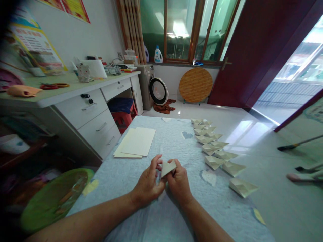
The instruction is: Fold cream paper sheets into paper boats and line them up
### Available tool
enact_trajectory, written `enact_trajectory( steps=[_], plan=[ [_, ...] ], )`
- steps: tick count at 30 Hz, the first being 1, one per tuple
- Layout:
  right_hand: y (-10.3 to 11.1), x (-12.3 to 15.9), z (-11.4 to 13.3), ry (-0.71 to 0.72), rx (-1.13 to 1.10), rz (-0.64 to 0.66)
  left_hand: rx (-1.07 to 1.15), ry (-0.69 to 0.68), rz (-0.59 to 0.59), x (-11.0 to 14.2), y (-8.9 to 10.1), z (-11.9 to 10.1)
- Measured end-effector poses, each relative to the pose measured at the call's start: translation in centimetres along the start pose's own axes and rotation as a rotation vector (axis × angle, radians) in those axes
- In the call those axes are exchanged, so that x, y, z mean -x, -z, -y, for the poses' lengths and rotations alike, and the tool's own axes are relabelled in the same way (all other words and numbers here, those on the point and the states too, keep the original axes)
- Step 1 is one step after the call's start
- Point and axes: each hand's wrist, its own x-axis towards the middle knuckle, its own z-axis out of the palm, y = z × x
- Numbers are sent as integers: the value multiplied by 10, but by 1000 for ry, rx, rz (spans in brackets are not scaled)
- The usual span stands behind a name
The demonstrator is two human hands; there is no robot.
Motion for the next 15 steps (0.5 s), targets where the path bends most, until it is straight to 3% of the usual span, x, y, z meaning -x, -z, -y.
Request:
enact_trajectory(
  steps=[8, 15],
  plan=[
    [-5, 1, 1, 30, 161, -57, 190, 105, 27, -10, 7, -8],
    [-1, 1, -1, 21, 144, -27, 405, 159, 27, -14, 5, -11]
  ],
)
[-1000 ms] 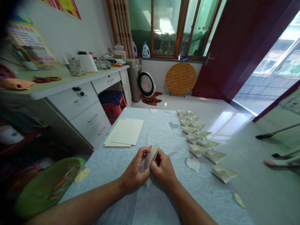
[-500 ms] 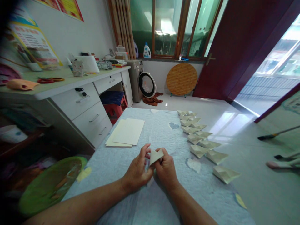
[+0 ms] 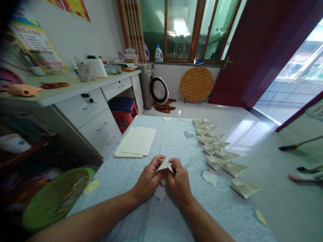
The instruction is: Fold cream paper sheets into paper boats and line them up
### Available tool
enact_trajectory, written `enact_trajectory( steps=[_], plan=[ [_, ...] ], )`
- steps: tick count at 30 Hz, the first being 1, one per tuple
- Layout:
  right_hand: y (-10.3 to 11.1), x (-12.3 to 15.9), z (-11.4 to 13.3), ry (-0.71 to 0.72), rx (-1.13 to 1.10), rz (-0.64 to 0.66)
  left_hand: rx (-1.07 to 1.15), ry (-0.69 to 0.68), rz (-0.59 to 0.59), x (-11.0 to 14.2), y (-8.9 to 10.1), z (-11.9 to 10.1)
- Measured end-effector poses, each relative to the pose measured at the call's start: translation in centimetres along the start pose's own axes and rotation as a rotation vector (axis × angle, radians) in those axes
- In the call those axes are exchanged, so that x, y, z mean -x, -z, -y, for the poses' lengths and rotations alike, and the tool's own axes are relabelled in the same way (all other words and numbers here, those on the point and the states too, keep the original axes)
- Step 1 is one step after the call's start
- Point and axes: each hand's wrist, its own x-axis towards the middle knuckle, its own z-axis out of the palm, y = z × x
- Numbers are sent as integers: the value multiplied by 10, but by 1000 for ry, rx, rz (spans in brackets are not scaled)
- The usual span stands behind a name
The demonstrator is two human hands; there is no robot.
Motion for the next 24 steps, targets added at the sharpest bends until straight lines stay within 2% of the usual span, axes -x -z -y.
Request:
enact_trajectory(
  steps=[5, 10, 13, 18, 24],
  plan=[
    [0, 1, -1, 16, -42, -11, -43, 41, 31, 0, 2, 0],
    [2, 1, 2, 5, 5, -75, -236, -84, 38, 2, 1, -3],
    [4, 0, 3, -17, -8, -46, -307, -134, 32, 4, -1, -2],
    [3, 1, 0, 36, -63, -12, -274, -92, -15, 2, -1, -2],
    [2, 2, -3, 39, -124, -36, -222, -90, 7, 0, 5, -3]
  ],
)
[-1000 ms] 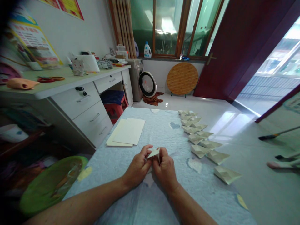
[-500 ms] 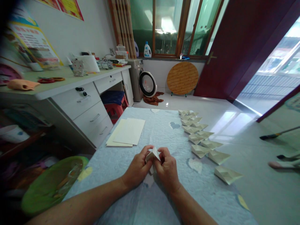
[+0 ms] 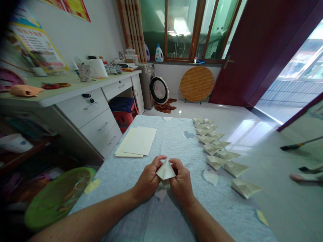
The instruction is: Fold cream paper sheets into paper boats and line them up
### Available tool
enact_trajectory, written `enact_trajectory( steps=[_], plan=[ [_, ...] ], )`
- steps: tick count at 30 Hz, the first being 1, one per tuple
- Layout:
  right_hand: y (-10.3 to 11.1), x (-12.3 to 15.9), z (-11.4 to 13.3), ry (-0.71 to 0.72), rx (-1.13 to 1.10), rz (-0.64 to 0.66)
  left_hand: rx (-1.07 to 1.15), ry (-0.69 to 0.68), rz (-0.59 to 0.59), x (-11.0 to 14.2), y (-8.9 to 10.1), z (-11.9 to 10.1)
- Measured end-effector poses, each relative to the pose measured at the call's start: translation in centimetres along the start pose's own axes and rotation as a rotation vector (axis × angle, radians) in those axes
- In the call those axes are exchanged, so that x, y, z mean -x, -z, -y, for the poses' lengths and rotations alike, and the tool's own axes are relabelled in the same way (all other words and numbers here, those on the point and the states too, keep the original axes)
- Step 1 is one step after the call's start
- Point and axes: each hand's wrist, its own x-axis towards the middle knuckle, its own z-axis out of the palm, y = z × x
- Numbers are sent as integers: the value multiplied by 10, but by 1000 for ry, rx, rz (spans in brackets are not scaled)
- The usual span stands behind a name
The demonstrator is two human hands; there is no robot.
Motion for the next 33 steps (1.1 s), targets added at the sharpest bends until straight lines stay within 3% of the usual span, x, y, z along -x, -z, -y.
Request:
enact_trajectory(
  steps=[6, 10, 13, 15, 18, 21, 25, 33],
  plan=[
    [1, 1, 2, -12, -32, 5, 90, -4, 10, 2, 0, 0],
    [2, 0, 3, -29, 24, -37, 18, -70, 42, 6, -3, -1],
    [5, -1, 5, -19, 33, -47, -38, -124, 103, 9, -3, 0],
    [7, -2, 6, 30, 71, -53, 49, -134, 153, 10, -2, 1],
    [11, -4, 9, 155, 149, -59, 353, -28, 174, 6, 0, 3],
    [11, -5, 11, 279, 168, -49, 576, 180, 95, -2, 0, 4],
    [7, -4, 12, 355, 182, -55, 598, 302, 77, -9, -3, 7],
    [5, -1, 14, 329, 161, -45, 630, 349, 55, -8, -2, 2]
  ],
)
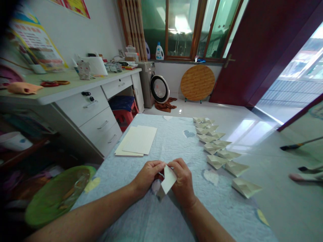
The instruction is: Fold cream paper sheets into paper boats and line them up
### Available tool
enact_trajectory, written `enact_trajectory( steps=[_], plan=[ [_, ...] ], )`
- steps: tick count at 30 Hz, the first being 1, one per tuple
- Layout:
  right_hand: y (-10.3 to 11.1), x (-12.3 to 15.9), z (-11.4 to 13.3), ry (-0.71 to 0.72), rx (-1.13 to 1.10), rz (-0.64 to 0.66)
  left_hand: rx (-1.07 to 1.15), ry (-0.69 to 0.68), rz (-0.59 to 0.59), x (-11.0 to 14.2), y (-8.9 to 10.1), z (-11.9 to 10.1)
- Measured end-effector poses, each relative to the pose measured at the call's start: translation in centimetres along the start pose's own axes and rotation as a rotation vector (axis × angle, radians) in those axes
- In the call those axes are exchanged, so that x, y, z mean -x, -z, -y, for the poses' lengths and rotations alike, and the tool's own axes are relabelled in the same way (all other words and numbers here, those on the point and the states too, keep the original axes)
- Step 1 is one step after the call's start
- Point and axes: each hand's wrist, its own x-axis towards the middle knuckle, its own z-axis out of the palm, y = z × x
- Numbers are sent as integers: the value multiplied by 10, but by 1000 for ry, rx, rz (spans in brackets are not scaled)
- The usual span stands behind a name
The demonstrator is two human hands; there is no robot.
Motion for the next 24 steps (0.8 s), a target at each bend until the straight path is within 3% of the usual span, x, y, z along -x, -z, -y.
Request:
enact_trajectory(
  steps=[10, 14, 17, 20, 24],
  plan=[
    [2, 3, -4, 2, -53, 26, 54, 5, -93, -4, 3, 3],
    [-1, 4, -6, -171, -114, 55, 57, 4, -91, -4, 5, 2],
    [-2, 3, -8, -301, -134, -4, 57, -52, -23, 1, 5, -1],
    [-1, 0, -9, -355, -136, -41, -78, -146, 56, 9, 4, -2],
    [-1, 0, -7, -370, -118, -10, -304, -171, -10, 13, -1, 1]
  ],
)
